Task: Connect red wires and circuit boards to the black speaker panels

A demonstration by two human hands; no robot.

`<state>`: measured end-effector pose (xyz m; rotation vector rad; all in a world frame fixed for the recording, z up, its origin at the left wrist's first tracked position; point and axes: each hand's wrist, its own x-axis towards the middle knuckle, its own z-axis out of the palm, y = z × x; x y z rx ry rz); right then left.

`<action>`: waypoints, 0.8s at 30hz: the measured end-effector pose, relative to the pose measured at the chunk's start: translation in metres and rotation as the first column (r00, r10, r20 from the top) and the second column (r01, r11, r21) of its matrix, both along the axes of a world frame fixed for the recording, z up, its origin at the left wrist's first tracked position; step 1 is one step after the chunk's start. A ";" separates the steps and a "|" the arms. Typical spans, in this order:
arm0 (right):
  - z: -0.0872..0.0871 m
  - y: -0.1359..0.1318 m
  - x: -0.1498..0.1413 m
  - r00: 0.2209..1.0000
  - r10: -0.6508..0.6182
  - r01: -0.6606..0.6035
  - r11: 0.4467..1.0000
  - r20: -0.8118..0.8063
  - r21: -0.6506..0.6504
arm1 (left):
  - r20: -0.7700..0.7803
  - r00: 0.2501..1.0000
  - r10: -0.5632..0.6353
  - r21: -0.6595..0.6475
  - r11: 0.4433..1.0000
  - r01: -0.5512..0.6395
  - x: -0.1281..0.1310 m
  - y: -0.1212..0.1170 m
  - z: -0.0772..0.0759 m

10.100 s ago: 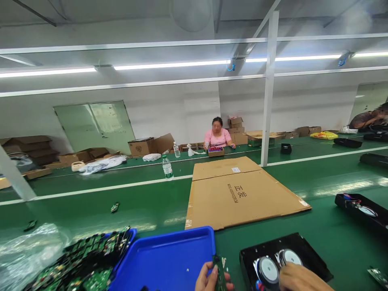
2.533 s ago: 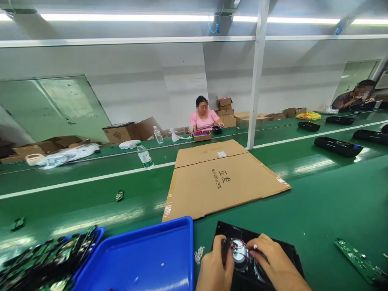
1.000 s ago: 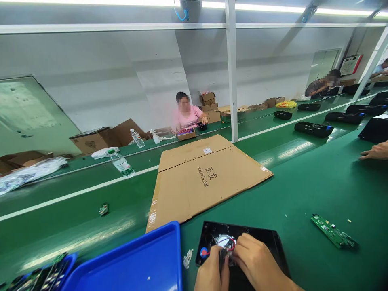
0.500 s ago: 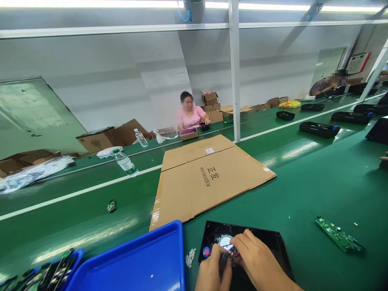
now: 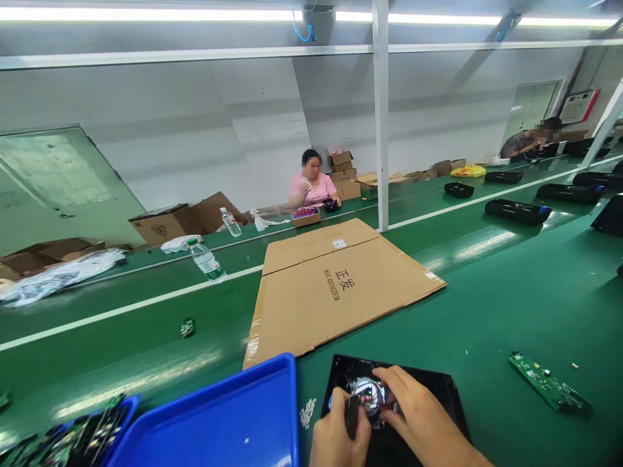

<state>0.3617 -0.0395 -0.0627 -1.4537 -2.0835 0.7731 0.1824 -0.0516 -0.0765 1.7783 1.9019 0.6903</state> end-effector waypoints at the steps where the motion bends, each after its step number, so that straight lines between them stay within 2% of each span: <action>1: 0.006 0.000 0.000 1.000 -0.015 0.014 0.998 -0.003 -0.066 | 0.016 1.000 0.007 0.002 1.000 -0.007 -0.004 0.000 0.000; 5: 0.025 0.001 0.007 1.000 0.028 -0.027 0.986 0.003 -0.163 | -0.053 0.998 0.040 0.031 0.999 -0.038 -0.008 0.002 -0.001; 8: 0.032 0.007 0.021 0.999 0.047 -0.047 0.990 -0.003 -0.131 | -0.090 0.995 0.052 0.032 0.998 -0.049 -0.006 0.005 0.005; 11: 0.033 0.011 0.031 0.990 0.026 -0.016 0.997 0.141 -0.075 | -0.085 0.996 0.009 -0.027 1.000 -0.011 -0.006 0.007 0.019; 14: 0.032 0.010 0.028 0.939 0.083 -0.056 0.994 0.333 -0.091 | -0.041 0.996 -0.084 -0.105 0.991 0.079 -0.010 0.009 0.035; 16: 0.036 0.008 0.025 0.924 0.099 -0.060 0.991 0.370 -0.117 | -0.036 0.994 -0.107 -0.146 0.984 0.101 -0.012 0.009 0.043; 18: 0.040 0.008 0.024 0.923 0.117 -0.047 0.980 0.366 -0.195 | -0.046 0.992 -0.120 -0.171 0.979 0.110 -0.014 0.009 0.049; 20: 0.042 0.010 0.028 0.921 0.132 -0.037 0.966 0.366 -0.255 | 0.010 0.988 -0.157 -0.181 0.971 0.156 -0.018 0.009 0.055; 22: 0.037 0.016 0.038 0.918 0.098 -0.006 0.972 0.385 -0.233 | 0.095 0.977 -0.192 -0.179 0.962 0.207 -0.025 0.007 0.062; 24: 0.028 0.028 0.053 0.905 -0.004 0.062 0.991 0.426 -0.122 | 0.127 0.970 -0.206 -0.133 0.966 0.223 -0.034 0.001 0.070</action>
